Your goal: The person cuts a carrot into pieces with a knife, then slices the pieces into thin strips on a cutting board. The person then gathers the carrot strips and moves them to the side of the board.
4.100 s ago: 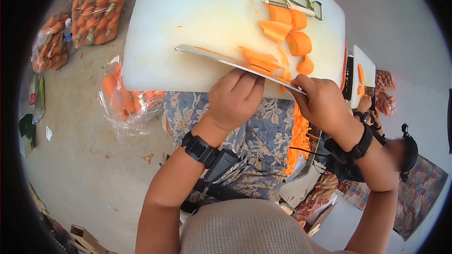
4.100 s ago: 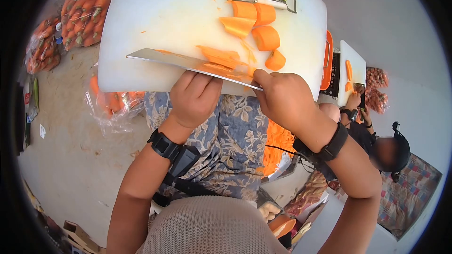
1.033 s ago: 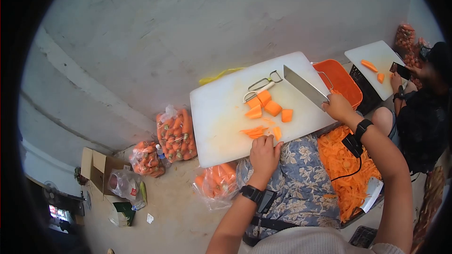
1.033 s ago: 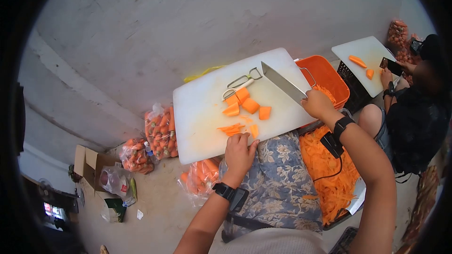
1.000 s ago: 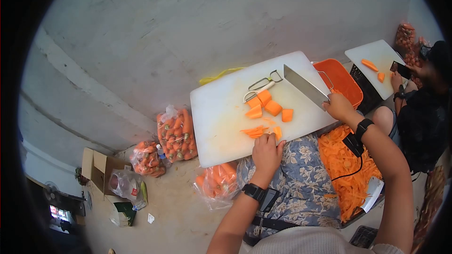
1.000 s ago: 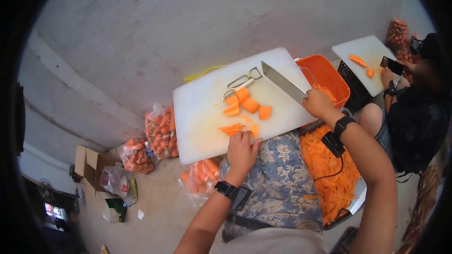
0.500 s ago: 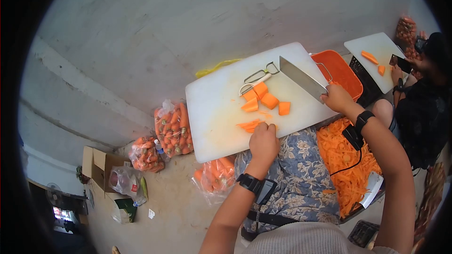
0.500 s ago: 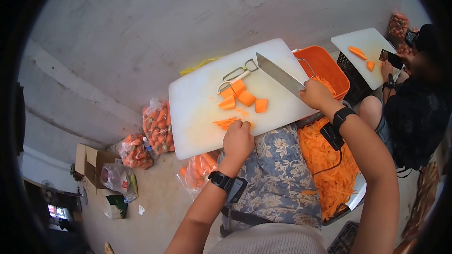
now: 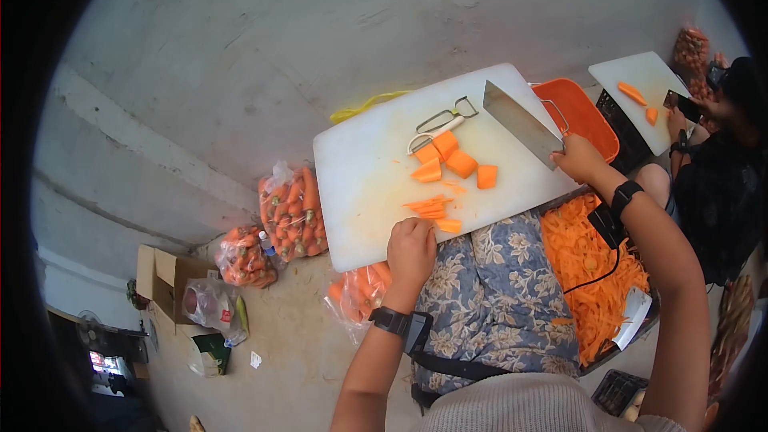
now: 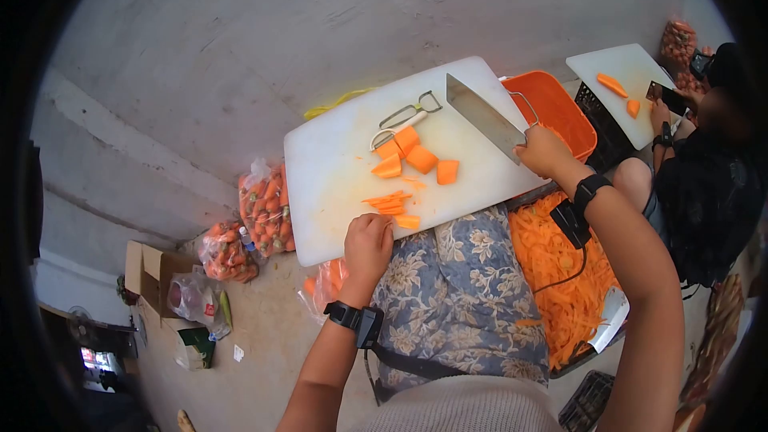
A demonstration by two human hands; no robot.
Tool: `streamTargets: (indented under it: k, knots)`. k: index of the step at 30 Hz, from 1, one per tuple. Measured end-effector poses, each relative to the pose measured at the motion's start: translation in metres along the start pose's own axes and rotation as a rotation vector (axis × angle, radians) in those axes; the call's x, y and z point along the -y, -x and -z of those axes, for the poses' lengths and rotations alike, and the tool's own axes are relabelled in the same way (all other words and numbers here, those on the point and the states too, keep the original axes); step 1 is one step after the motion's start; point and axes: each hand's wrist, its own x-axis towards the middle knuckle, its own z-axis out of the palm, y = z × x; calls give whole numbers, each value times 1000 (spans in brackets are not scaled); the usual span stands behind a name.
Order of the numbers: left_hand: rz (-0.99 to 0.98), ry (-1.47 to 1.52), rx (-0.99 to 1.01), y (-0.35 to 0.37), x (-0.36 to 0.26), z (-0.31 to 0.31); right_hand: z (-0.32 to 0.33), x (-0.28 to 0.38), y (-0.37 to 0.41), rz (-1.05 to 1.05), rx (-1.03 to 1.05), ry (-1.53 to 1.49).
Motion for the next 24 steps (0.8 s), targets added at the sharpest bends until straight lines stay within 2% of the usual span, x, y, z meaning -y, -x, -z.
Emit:
streamTargets:
  k: [6,8,13,15,18,20,21,23,24]
  knots:
    - [-22,122,79,-12,-21,-13,-7,-8,-4,80,-68,63]
    - [4,28,189,-20,-21,-9,-5,-7,-4,61,-57,67]
    - [30,62,233,-19,-12,4,-9,-9,-4,41,-54,71]
    - [52,87,225,-15,-6,5,-14,-17,-8,191,-154,143]
    - [92,143,258,-9,4,9,-12,-15,-9,106,-95,92]
    - [-28,-9,192,-9,12,15,-11,-14,-9,97,-89,89]
    - [-25,-12,191,-9,18,18,-10,-12,-7,82,-82,84]
    - [-96,-35,-67,-12,30,21,-8,-6,-4,74,-74,108]
    - [-82,-18,-129,-10,38,17,-7,-4,-2,62,-69,131]
